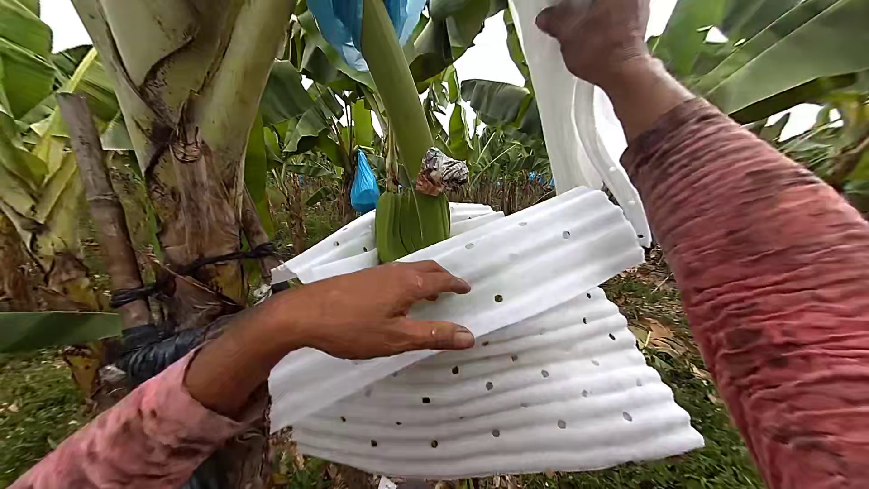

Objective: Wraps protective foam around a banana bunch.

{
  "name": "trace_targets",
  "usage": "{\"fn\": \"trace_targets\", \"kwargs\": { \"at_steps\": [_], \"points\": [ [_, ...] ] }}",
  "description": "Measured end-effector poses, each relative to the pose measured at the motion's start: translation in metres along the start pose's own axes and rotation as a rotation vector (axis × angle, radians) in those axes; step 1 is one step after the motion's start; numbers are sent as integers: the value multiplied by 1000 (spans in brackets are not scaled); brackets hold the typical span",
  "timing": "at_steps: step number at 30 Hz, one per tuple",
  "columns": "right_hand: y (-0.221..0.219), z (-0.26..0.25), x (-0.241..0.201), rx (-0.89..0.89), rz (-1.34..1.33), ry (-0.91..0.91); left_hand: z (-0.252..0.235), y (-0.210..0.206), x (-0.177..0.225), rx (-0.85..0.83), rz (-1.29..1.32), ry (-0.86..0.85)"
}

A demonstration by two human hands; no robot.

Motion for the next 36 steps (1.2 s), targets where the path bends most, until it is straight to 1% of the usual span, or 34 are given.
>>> {"fn": "trace_targets", "kwargs": {
  "at_steps": [1,2,3,5,7,8,9,11,12,13,15,16,17,18,20,23,24,26,29,33,34,36],
  "points": [
    [-19,-1,-8,-28,-58,13,-8,25,-11,-23,16,49],
    [-38,-3,-14,-63,-116,30,-18,54,-22,-56,-21,132],
    [-56,-3,-19,-108,-175,45,-29,81,-35,-42,-113,213],
    [-89,1,-32,-205,-317,84,-53,128,-69,92,-344,349],
    [-115,7,-44,-288,-468,105,-73,161,-104,290,-402,443],
    [-123,11,-48,-326,-526,97,-83,169,-117,382,-355,481],
    [-128,16,-51,-359,-568,75,-92,171,-126,447,-246,530],
    [-134,22,-54,-409,-600,37,-111,161,-142,527,82,627],
    [-136,25,-54,-428,-601,23,-121,155,-149,564,238,646],
    [-137,27,-54,-438,-599,15,-133,151,-157,622,368,629],
    [-140,29,-52,-434,-612,4,-157,161,-174,811,569,518],
    [-141,29,-49,-422,-630,-1,-169,172,-182,942,608,459],
    [-143,29,-45,-410,-646,-2,-178,179,-189,1036,571,416],
    [-147,28,-42,-398,-653,1,-181,181,-197,1066,480,394],
    [-154,27,-40,-380,-647,6,-182,171,-214,1042,331,342],
    [-164,34,-41,-359,-667,19,-178,140,-214,944,216,170],
    [-167,38,-43,-363,-670,18,-178,132,-213,892,153,154],
    [-170,43,-44,-377,-683,-5,-179,124,-211,806,-23,168],
    [-161,44,-40,-366,-723,-78,-179,121,-204,751,-233,216],
    [-146,41,-13,-288,-853,-259,-169,113,-202,671,-338,246],
    [-142,38,-5,-270,-879,-270,-165,111,-202,660,-343,227],
    [-133,33,8,-245,-852,-213,-162,110,-211,665,-372,149]
  ]
}}
Point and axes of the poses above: each hand's wrist, its own z-axis away from the middle knuckle, its own y-axis out of the back of the hand, x = y × z, the point moved 2 cm from there along -z, towards the middle knuckle, and after that the axes turned 12 degrees about x, right-handed, at the moved point
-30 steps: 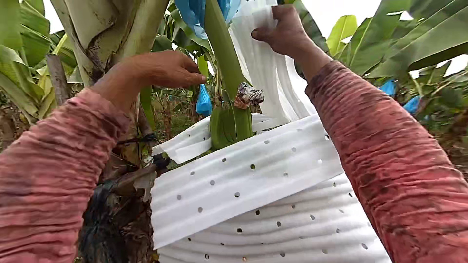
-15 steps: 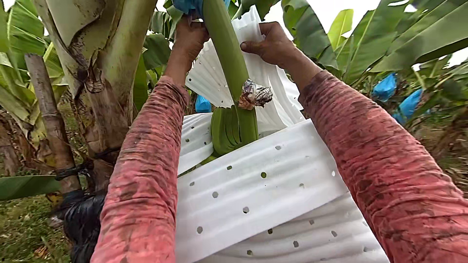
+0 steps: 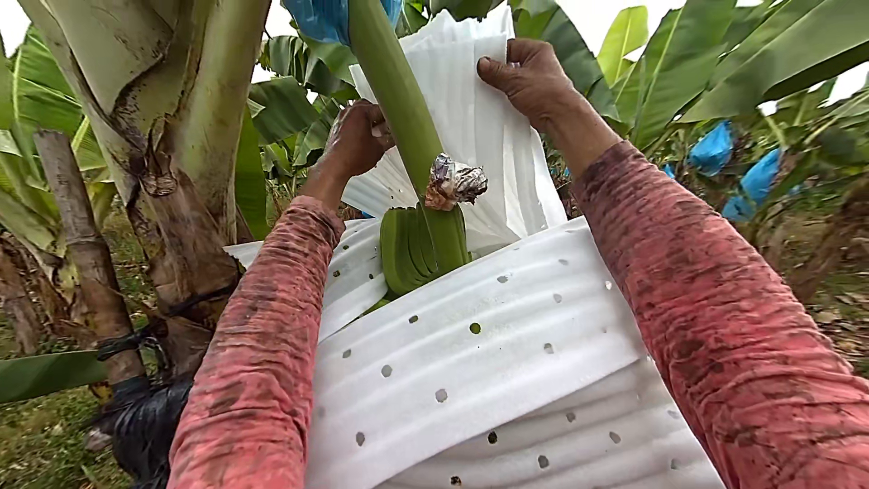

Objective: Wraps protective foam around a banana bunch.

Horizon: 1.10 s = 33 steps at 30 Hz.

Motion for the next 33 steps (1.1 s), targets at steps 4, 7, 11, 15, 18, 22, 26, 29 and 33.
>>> {"fn": "trace_targets", "kwargs": {
  "at_steps": [4,7,11,15,18,22,26,29,33],
  "points": [
    [19,4,-11,-84,202,131,0,-1,-3,83,-36,-69],
    [25,6,-20,-208,307,173,-6,-2,7,110,-80,-88],
    [27,11,-27,-299,236,81,-9,-3,21,43,-116,-67],
    [23,14,-20,-99,50,-48,-3,-3,21,102,-48,-8],
    [13,25,-22,-49,63,-89,-3,-3,20,135,-29,45],
    [-1,34,-23,-145,498,147,-3,-2,14,170,-9,65],
    [-9,42,-29,-2,886,148,-3,5,15,175,-36,82],
    [-12,47,-32,146,1015,216,-3,5,21,169,-69,45],
    [-10,43,-26,106,965,192,-2,4,23,152,-123,50]
  ]
}}
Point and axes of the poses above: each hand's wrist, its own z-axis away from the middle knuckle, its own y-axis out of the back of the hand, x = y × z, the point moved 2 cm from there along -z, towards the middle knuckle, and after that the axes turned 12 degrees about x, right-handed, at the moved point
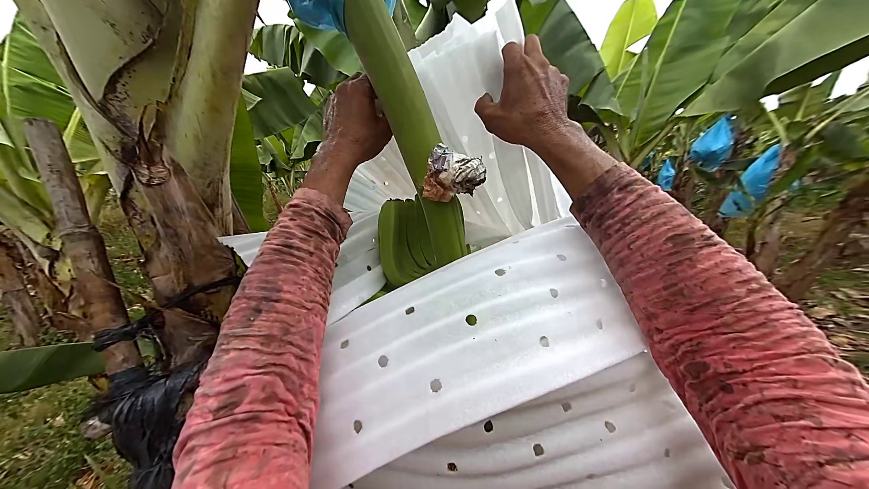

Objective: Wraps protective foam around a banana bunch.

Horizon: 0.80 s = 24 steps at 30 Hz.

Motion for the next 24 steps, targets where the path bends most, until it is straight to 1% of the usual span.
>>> {"fn": "trace_targets", "kwargs": {
  "at_steps": [1,3,4,6,8,10,12,13,16,17,18,21,22,24],
  "points": [
    [-1,-2,6,-41,-125,-2,0,0,-2,-5,-23,17],
    [-4,-5,17,-102,-479,-6,1,-1,-11,-30,-70,75],
    [-4,-5,20,-143,-657,-37,2,-2,-17,-43,-86,101],
    [-4,-2,21,-199,-931,-126,5,-2,-25,-42,-85,125],
    [-3,1,19,-180,-1071,-188,8,-1,-27,-6,-77,147],
    [-4,2,17,-96,-1100,-215,10,-1,-24,39,-74,176],
    [-5,3,17,-12,-1014,-189,12,0,-23,49,-61,202],
    [-5,4,16,43,-890,-146,13,0,-24,46,-59,208],
    [2,9,6,285,-313,70,16,2,-26,35,-56,223],
    [4,11,3,371,-149,127,17,3,-25,32,-63,235],
    [6,12,2,431,-55,144,17,4,-25,28,-70,248],
    [21,6,8,454,9,54,17,7,-32,20,-25,289],
    [25,3,12,453,-6,38,17,9,-34,10,37,311],
    [28,5,15,401,-56,82,16,11,-40,-10,220,366]
  ]
}}
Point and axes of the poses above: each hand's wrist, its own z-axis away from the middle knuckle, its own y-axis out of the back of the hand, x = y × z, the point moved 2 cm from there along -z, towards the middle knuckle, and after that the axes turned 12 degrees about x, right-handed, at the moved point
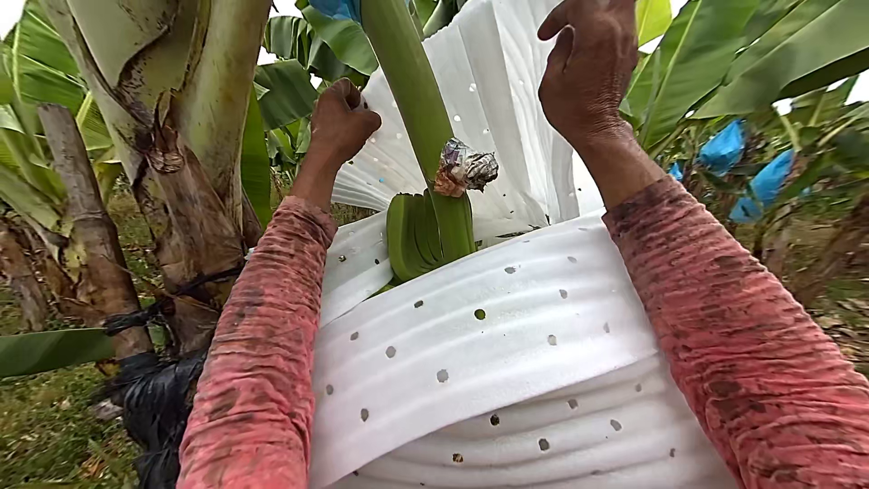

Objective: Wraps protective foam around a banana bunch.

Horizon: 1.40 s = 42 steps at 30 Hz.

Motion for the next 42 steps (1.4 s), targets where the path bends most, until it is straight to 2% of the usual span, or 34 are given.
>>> {"fn": "trace_targets", "kwargs": {
  "at_steps": [4,9,14,17,19,22,26,29,32,34,36,38,42],
  "points": [
    [-7,17,-6,-70,-114,124,12,10,11,-224,399,138],
    [-23,16,-11,-250,-157,105,20,9,20,-411,605,181],
    [-42,7,-16,-427,-240,62,17,-2,11,-384,640,268],
    [-55,6,-18,-471,-269,37,15,-12,7,-312,530,305],
    [-64,10,-20,-484,-250,37,14,-19,3,-254,549,328],
    [-73,18,-20,-537,-266,43,16,-31,2,-180,794,358],
    [-87,29,-26,-620,-377,41,19,-48,12,-233,1165,387],
    [-89,34,-25,-716,-539,-122,21,-54,15,-261,1273,380],
    [-84,37,-17,-827,-770,-411,17,-53,8,-283,1253,361],
    [-80,35,-7,-822,-878,-523,15,-47,3,-262,1165,370],
    [-75,29,2,-766,-895,-557,12,-41,0,-226,1006,402],
    [-66,21,8,-686,-808,-552,6,-35,-3,-233,828,365],
    [-47,1,12,-535,-592,-450,-3,-17,-2,-355,582,46]
  ]
}}
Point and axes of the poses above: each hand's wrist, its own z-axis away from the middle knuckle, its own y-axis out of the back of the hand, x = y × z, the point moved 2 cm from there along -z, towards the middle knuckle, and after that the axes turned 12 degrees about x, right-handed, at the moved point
